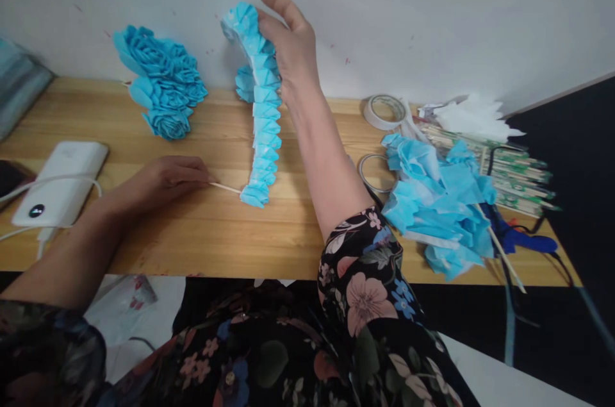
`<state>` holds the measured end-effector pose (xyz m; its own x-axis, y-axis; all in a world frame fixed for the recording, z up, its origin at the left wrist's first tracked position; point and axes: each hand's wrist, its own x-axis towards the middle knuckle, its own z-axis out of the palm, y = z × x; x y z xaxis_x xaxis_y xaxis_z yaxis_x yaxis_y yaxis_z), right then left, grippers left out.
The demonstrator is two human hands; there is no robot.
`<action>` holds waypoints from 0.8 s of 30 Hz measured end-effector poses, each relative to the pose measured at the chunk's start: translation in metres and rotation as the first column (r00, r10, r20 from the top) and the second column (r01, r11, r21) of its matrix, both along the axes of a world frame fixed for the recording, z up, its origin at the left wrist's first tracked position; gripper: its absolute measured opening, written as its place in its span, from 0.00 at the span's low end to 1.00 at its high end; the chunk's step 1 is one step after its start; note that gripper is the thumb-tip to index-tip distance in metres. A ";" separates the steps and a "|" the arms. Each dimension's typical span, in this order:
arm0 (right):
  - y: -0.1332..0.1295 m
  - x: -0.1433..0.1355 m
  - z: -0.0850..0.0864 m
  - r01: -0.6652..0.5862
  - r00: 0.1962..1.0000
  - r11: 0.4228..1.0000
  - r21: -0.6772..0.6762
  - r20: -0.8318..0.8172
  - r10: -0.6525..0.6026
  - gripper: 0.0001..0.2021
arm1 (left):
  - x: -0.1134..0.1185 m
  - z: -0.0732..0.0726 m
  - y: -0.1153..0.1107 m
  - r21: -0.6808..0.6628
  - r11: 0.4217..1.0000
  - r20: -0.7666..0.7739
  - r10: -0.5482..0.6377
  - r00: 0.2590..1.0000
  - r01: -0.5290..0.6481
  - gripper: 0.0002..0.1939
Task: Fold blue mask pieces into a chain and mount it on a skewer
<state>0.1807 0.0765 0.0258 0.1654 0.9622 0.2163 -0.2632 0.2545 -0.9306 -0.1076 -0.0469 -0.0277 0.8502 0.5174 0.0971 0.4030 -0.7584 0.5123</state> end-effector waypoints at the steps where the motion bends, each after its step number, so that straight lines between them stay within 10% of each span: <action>1: -0.002 0.000 0.001 0.003 1.000 1.000 0.002 0.006 -0.003 0.26 | 0.000 0.000 0.000 0.001 1.000 -0.001 0.003 1.000 -0.003 0.17; 11: -0.004 0.001 0.002 -0.017 0.993 0.999 -0.034 0.115 0.021 0.35 | 0.000 -0.001 0.000 0.021 1.000 -0.030 0.015 0.999 -0.014 0.18; 17: -0.008 -0.001 -0.003 -0.015 1.000 0.997 0.078 0.004 0.014 0.18 | 0.000 -0.002 0.000 0.024 1.000 -0.004 0.012 1.000 -0.012 0.17; 24: -0.007 -0.001 0.001 -0.018 1.000 0.999 0.029 0.010 0.018 0.22 | 0.000 -0.008 0.001 0.072 0.996 0.054 0.057 0.997 -0.061 0.15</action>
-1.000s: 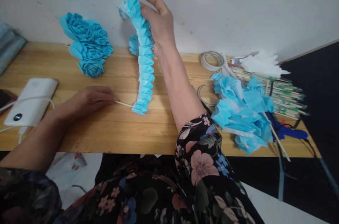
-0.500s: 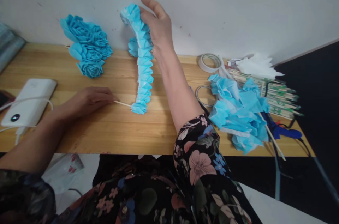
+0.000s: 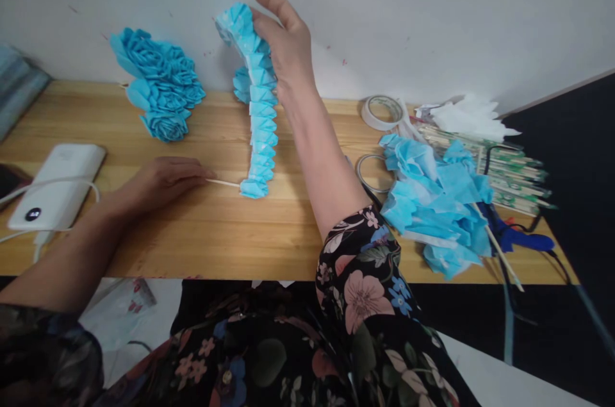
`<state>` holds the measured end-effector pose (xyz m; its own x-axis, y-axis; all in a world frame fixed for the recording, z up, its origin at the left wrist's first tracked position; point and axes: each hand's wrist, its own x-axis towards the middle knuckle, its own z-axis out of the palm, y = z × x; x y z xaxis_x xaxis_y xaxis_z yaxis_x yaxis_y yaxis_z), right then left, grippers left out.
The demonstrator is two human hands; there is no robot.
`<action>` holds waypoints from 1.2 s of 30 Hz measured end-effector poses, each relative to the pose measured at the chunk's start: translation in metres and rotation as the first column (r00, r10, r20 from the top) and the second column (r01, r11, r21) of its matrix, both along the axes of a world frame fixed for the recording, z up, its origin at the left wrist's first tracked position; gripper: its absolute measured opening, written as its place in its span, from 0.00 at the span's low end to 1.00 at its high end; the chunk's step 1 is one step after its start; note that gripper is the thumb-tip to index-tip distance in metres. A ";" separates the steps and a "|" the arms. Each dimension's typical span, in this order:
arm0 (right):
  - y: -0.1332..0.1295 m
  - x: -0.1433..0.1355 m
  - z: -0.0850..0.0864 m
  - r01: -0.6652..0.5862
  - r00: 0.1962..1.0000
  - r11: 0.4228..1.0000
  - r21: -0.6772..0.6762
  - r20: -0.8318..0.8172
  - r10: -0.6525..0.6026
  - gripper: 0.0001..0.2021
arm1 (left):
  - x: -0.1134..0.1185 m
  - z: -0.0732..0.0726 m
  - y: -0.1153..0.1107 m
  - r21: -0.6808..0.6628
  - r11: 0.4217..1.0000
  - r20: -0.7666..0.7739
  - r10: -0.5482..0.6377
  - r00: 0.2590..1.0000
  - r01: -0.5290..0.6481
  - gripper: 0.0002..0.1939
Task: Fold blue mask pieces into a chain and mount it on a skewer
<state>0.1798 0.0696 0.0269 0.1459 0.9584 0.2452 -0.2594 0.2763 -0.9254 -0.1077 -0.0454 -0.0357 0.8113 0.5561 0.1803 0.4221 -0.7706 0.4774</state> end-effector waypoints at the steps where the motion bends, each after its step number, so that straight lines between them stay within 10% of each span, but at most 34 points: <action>1: 0.001 0.000 0.000 -0.001 1.000 1.000 0.009 -0.007 0.001 0.22 | 0.000 0.000 0.000 0.009 1.000 -0.010 0.015 1.000 -0.015 0.15; 12: -0.013 -0.005 0.017 -0.028 0.999 0.999 0.036 0.024 0.027 0.42 | 0.000 0.007 -0.001 0.047 0.998 0.000 0.038 0.999 -0.038 0.15; 18: -0.038 -0.015 0.036 -0.051 0.998 0.983 0.175 -0.019 0.056 0.18 | -0.001 0.008 -0.001 0.086 0.995 0.030 0.057 0.998 -0.059 0.14; 36: -0.051 -0.022 0.048 -0.068 0.997 0.974 0.218 -0.019 0.074 0.12 | -0.004 0.006 0.003 0.098 0.994 0.091 0.029 0.995 -0.038 0.13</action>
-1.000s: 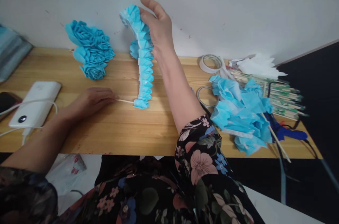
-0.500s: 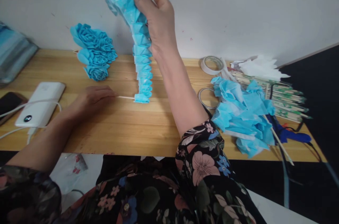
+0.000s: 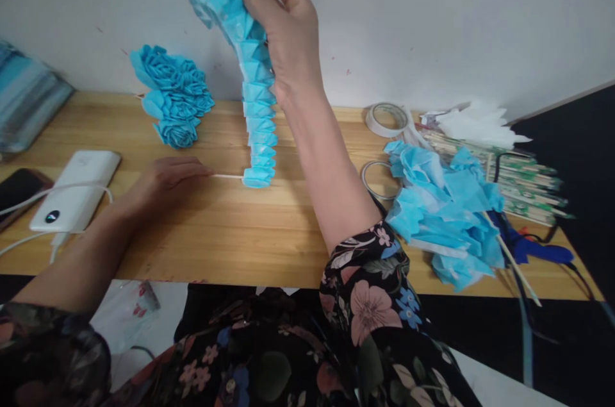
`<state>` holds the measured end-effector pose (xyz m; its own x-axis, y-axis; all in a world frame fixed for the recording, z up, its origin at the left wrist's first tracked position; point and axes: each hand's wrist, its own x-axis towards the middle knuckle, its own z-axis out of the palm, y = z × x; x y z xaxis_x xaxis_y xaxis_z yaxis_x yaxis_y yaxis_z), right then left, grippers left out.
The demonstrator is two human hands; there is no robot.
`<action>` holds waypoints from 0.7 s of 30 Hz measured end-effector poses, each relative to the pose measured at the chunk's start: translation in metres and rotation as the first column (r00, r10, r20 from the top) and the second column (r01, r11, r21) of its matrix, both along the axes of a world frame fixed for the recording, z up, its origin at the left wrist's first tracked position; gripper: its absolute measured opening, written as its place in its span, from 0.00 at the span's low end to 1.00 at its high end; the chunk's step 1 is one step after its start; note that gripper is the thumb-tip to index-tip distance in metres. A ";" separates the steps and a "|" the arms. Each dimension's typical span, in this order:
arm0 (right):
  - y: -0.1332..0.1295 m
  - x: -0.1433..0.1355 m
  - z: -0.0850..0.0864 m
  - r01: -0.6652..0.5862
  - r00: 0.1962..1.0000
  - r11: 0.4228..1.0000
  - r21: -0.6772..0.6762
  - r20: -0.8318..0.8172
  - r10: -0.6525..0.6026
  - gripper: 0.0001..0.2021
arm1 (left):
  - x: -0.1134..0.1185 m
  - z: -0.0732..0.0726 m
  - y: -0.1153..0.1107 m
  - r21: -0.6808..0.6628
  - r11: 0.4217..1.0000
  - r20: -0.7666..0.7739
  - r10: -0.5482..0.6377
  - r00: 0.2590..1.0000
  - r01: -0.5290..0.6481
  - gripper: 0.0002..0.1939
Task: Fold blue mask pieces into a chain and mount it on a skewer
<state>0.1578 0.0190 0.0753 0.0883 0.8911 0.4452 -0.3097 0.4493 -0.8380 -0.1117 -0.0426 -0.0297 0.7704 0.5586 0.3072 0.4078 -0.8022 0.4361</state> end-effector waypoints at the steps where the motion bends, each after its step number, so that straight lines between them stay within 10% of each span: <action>1: 0.000 0.000 0.000 -0.008 1.000 1.000 0.001 -0.003 0.008 0.12 | 0.000 0.000 0.000 -0.011 1.000 -0.001 0.012 1.000 -0.012 0.14; 21: -0.008 -0.007 0.005 0.001 1.000 1.000 0.004 -0.017 -0.001 0.12 | -0.002 0.002 -0.002 0.004 0.997 -0.044 0.083 0.996 -0.083 0.14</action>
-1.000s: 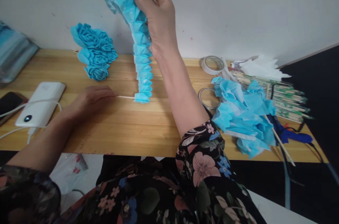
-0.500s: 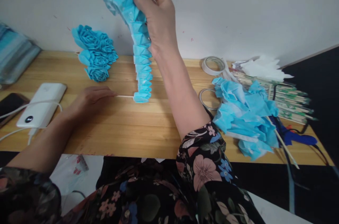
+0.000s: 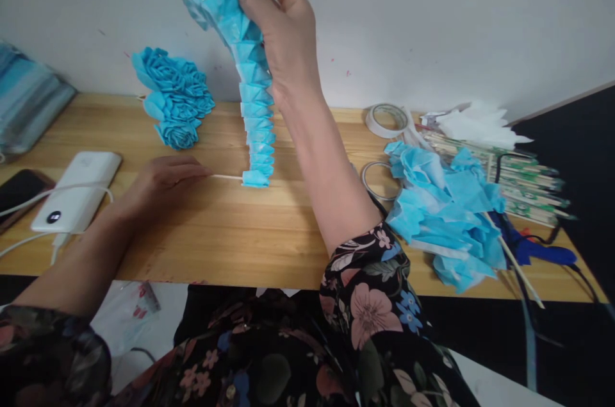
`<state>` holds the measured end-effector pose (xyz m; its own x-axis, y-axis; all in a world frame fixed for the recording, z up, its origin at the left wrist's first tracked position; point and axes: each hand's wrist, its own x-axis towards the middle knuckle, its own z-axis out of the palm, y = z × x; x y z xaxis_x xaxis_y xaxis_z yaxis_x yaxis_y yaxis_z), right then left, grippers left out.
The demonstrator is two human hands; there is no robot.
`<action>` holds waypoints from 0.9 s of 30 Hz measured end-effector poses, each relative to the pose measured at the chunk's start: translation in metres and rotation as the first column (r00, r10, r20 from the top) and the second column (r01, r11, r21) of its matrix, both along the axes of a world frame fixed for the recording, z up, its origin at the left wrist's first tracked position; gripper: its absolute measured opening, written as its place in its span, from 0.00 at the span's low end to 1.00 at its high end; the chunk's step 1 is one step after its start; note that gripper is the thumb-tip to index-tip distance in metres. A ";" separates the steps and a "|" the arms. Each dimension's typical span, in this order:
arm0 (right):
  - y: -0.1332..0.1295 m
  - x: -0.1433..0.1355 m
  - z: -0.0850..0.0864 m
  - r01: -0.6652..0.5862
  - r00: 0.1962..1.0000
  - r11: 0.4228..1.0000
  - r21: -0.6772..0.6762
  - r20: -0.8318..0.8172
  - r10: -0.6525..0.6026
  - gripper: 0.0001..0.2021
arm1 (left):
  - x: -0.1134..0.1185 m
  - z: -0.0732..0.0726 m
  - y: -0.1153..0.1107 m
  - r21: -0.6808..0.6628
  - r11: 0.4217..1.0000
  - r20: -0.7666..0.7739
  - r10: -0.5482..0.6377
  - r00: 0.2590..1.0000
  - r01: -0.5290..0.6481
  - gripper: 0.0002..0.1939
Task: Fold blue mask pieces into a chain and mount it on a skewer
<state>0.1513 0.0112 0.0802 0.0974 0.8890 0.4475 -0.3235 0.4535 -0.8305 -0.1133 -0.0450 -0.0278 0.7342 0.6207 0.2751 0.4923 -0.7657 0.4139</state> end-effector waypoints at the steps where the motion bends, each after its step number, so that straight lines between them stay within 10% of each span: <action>1: 0.001 0.000 0.000 0.008 1.000 1.000 0.001 0.006 -0.008 0.12 | 0.001 0.000 -0.001 -0.001 1.000 -0.008 0.004 1.000 -0.004 0.14; 27: -0.008 -0.010 0.012 -0.086 0.988 0.996 0.011 -0.127 0.086 0.09 | 0.005 0.003 -0.004 0.147 0.989 -0.034 0.040 0.999 -0.035 0.15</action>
<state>0.1417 0.0032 0.0919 0.0771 0.8942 0.4409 -0.4643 0.4236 -0.7778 -0.1079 -0.0491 -0.0253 0.7225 0.6032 0.3378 0.5346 -0.7973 0.2801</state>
